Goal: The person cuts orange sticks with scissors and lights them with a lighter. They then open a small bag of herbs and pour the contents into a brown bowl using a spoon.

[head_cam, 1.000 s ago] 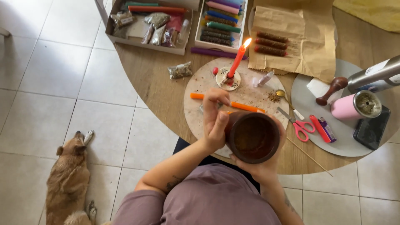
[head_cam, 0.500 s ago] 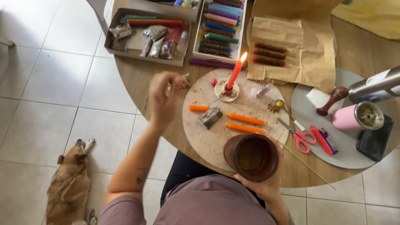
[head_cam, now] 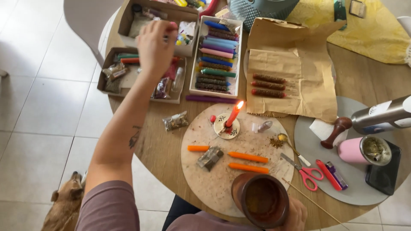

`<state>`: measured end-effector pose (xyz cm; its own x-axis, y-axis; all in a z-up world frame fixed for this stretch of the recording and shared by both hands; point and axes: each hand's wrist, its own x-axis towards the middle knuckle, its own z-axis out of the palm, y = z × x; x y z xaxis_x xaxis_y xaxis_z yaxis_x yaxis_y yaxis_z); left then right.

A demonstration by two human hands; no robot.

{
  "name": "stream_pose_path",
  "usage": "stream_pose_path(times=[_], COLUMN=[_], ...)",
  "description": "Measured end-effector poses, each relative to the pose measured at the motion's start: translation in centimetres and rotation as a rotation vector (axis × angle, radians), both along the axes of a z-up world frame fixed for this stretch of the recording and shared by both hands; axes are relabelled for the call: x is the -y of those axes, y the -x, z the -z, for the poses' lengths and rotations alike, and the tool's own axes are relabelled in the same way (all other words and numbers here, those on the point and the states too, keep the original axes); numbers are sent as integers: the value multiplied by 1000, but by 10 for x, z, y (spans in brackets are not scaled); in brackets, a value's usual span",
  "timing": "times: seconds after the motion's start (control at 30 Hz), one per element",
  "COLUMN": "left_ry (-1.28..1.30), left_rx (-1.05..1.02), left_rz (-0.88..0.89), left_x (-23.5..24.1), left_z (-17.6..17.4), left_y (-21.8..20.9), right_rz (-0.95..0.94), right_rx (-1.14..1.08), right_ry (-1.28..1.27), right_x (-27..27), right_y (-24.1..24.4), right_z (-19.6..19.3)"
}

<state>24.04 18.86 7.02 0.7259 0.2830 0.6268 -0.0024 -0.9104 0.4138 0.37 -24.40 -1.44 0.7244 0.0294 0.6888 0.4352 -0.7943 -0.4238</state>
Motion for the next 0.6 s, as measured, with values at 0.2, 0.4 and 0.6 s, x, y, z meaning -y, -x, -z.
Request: stream_pose_path(times=[0.2, 0.4, 0.6], left_ry=[-54, 323, 445], left_rx=[-138, -627, -739], left_rz=[166, 83, 135], left_x=[45, 68, 86], left_z=[27, 26, 3], left_y=[-147, -215, -185], right_rz=[45, 69, 39], right_rx=[33, 117, 18], right_ry=[12, 125, 138], right_x=[-4, 19, 27], right_y=[-6, -8, -2], right_z=[3, 33, 37])
